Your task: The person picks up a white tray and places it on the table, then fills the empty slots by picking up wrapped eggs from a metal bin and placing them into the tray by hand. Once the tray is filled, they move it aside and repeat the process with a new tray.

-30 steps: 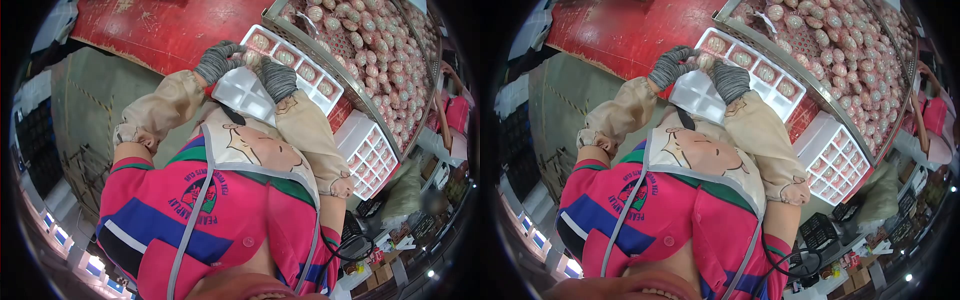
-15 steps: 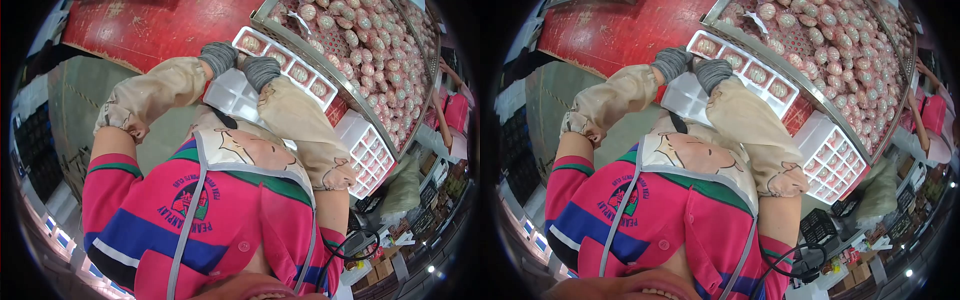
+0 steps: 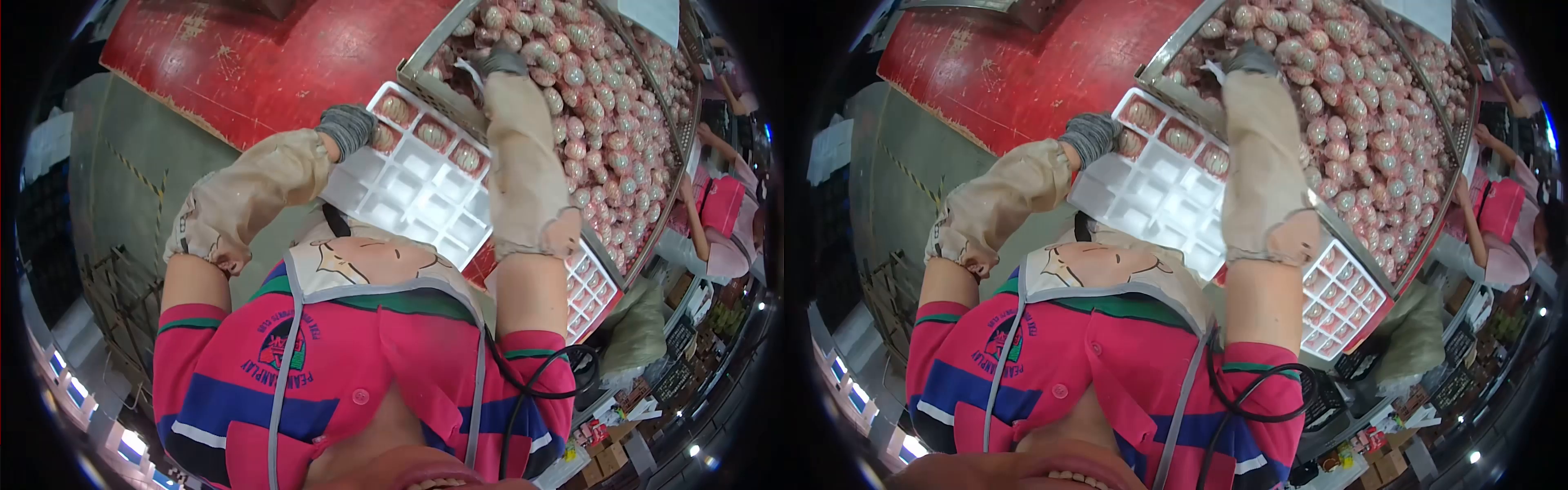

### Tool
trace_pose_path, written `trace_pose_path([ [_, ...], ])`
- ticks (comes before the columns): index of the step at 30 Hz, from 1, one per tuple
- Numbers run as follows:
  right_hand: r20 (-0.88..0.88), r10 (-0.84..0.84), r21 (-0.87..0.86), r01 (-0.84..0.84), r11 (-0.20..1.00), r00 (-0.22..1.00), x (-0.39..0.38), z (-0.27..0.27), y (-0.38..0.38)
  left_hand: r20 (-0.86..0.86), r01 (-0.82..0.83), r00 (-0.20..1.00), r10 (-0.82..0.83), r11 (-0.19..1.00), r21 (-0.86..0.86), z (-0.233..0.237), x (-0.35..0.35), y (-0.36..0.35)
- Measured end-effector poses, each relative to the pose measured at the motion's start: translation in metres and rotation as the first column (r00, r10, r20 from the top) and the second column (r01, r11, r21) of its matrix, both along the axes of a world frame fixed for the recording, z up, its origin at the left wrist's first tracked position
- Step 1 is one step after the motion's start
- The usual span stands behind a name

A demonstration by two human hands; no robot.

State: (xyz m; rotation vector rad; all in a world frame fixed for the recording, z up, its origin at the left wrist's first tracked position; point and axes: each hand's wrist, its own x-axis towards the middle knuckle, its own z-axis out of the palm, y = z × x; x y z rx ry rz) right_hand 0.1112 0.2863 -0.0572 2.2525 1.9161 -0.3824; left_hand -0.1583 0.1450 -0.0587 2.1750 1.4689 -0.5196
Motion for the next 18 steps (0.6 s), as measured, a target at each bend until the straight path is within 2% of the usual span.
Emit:
trace_pose_path([
  [1, 0.123, 0.095, -0.045, -0.09, 0.995, 0.988, -0.012, 0.005, -0.006, -0.016, 0.033, 0.999, -0.033, 0.999, 0.013, -0.002, -0.001, 0.0],
  [2, 0.212, 0.189, 0.142, -0.221, 0.965, 0.959, -0.011, -0.025, -0.014, -0.038, 0.02, 0.999, -0.02, 1.0, 0.002, 0.001, -0.001, 0.0],
  [3, 0.211, 0.198, 0.139, -0.23, 0.963, 0.957, -0.013, -0.027, -0.01, -0.038, 0.011, 0.999, -0.011, 1.0, 0.0, 0.0, -0.003, 0.002],
  [5, -0.029, 0.042, 0.002, -0.042, 0.999, 0.999, -0.01, -0.032, -0.011, 0.052, 0.071, 0.996, -0.075, 0.995, 0.073, -0.005, -0.008, -0.004],
  [6, -0.024, 0.047, -0.004, -0.047, 0.999, 0.999, 0.004, -0.039, -0.006, 0.037, 0.042, 0.998, -0.044, 0.997, 0.062, -0.007, -0.007, -0.003],
  [7, -0.391, -0.049, -0.085, 0.017, 0.996, 0.919, 0.026, -0.048, 0.006, 0.044, 0.034, 0.998, -0.036, 0.998, 0.059, -0.005, -0.007, -0.002],
  [8, -0.691, -0.167, -0.189, 0.047, 0.981, 0.703, 0.042, -0.053, 0.01, 0.062, 0.002, 0.998, -0.003, 1.0, 0.022, 0.001, -0.007, -0.002],
  [9, -0.688, -0.172, -0.197, 0.046, 0.979, 0.706, 0.05, -0.052, 0.003, 0.078, -0.023, 0.997, 0.025, 1.0, -0.016, 0.003, -0.007, -0.003],
  [10, -0.934, -0.318, -0.29, 0.173, 0.941, 0.163, 0.057, -0.044, -0.013, 0.08, -0.019, 0.997, 0.021, 1.0, -0.021, -0.002, -0.009, -0.004],
  [11, -0.843, -0.302, -0.431, 0.225, 0.874, -0.445, 0.065, -0.037, -0.032, 0.121, -0.005, 0.993, 0.0, 0.999, 0.04, -0.009, -0.014, -0.006],
  [12, -0.841, -0.306, -0.44, 0.236, 0.866, -0.447, 0.066, -0.021, -0.051, 0.16, 0.01, 0.987, -0.025, 0.995, 0.099, -0.014, -0.016, -0.01],
  [13, -0.789, -0.288, -0.435, 0.163, 0.885, -0.543, 0.059, 0.002, -0.072, 0.161, 0.021, 0.986, -0.035, 0.996, 0.087, -0.013, -0.015, -0.017],
  [14, -0.724, -0.275, -0.421, 0.089, 0.903, -0.633, 0.05, 0.023, -0.094, 0.232, 0.021, 0.965, -0.12, 0.921, 0.389, -0.006, -0.015, -0.024],
  [15, -0.717, -0.281, -0.434, 0.094, 0.896, -0.638, 0.035, 0.039, -0.119, 0.273, -0.013, 0.937, -0.219, 0.758, 0.652, 0.002, -0.015, -0.032],
  [16, -0.759, -0.194, -0.366, 0.16, 0.917, -0.622, 0.015, 0.053, -0.145, 0.389, -0.088, 0.887, -0.248, 0.737, 0.67, 0.015, -0.015, -0.038],
  [17, -0.795, -0.103, -0.292, 0.227, 0.929, -0.598, -0.005, 0.06, -0.165, 0.387, -0.078, 0.887, -0.252, 0.743, 0.664, 0.019, -0.013, -0.049],
  [18, -0.791, -0.103, -0.299, 0.234, 0.925, -0.603, -0.022, 0.058, -0.183, 0.632, -0.207, 0.762, -0.143, 0.871, 0.446, 0.021, -0.012, -0.058],
])
